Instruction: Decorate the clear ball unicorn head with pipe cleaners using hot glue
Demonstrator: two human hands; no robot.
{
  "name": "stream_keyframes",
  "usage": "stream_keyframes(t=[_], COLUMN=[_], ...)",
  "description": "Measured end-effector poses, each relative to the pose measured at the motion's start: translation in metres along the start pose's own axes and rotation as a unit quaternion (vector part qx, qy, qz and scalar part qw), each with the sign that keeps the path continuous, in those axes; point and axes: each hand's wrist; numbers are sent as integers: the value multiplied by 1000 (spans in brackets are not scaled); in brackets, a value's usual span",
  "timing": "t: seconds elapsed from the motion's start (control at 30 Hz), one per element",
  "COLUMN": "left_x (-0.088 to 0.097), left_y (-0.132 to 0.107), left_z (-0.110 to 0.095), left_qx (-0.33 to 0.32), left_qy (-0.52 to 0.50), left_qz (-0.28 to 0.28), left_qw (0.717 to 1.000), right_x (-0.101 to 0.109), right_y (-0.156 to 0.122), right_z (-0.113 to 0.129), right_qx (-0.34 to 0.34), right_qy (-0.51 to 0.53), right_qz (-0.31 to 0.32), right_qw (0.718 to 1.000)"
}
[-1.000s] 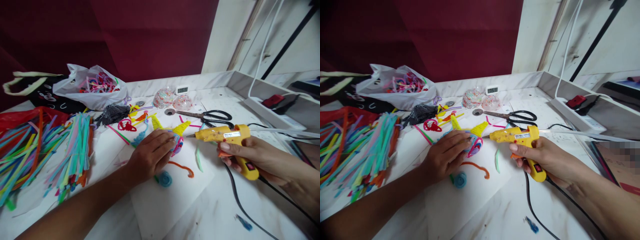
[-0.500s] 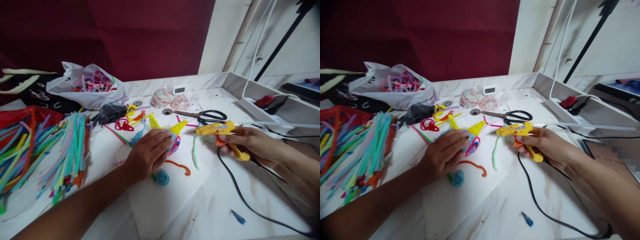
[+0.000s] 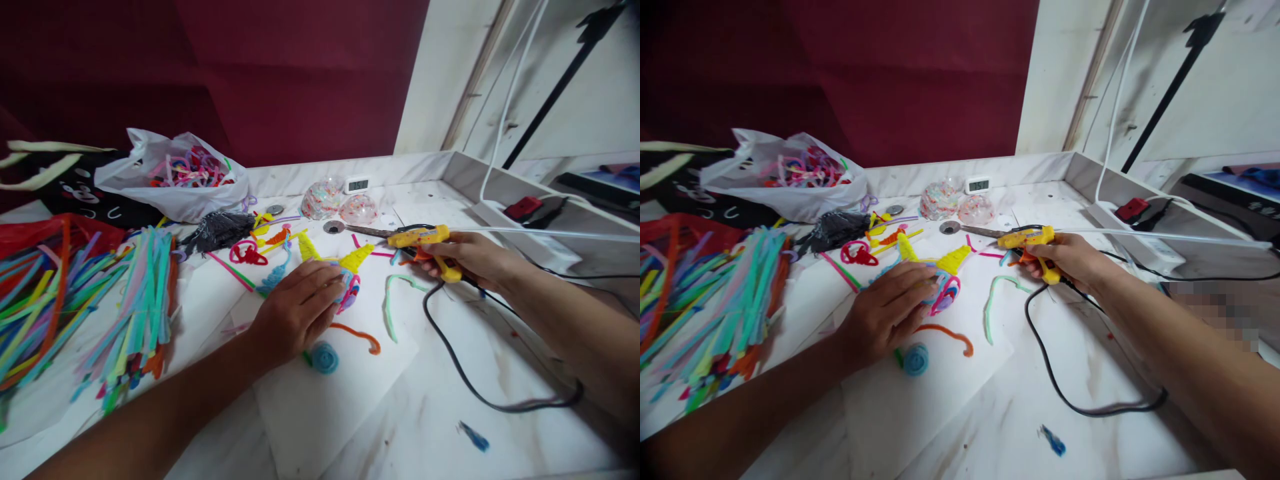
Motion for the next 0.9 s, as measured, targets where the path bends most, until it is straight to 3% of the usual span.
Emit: stream_keyframes(t=[0.1,0.23,0.3,0.4,0.53,0.73,0.9], left_x=[0,-1,-1,-1,-2,-3,-2], left_y=[-1,-2,-2,-2,-2,-3,-3], left_z=[0,1,1,0,0,1,1], left_qx=[0,-1,0,-4,0,4,5], left_qy=[5,7,5,2,-5,-1,1], left_qz=[0,-3,-2,-1,0,1,2], left_qw=[1000,1000,1000,1000,1000,1000,1000], right_x=[9,24,21,3,-24,-43,-50], right_y=[8,1,-16,-53,-89,-94,-93], right_z=[2,9,14,21,34,46,51], right_qx=[-25,14,82,253,424,448,427], right_qy=[-113,-247,-263,-219,-163,-202,-220], right_qz=[2,-114,-137,-48,-11,0,5], right_qw=[993,962,951,941,891,871,877])
Point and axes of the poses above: each hand's wrist, its own y-axis towards the middle knuckle, its own x-axis out of the back of the hand, z = x × y, and after that the axes turned 12 degrees about -x, right-handed
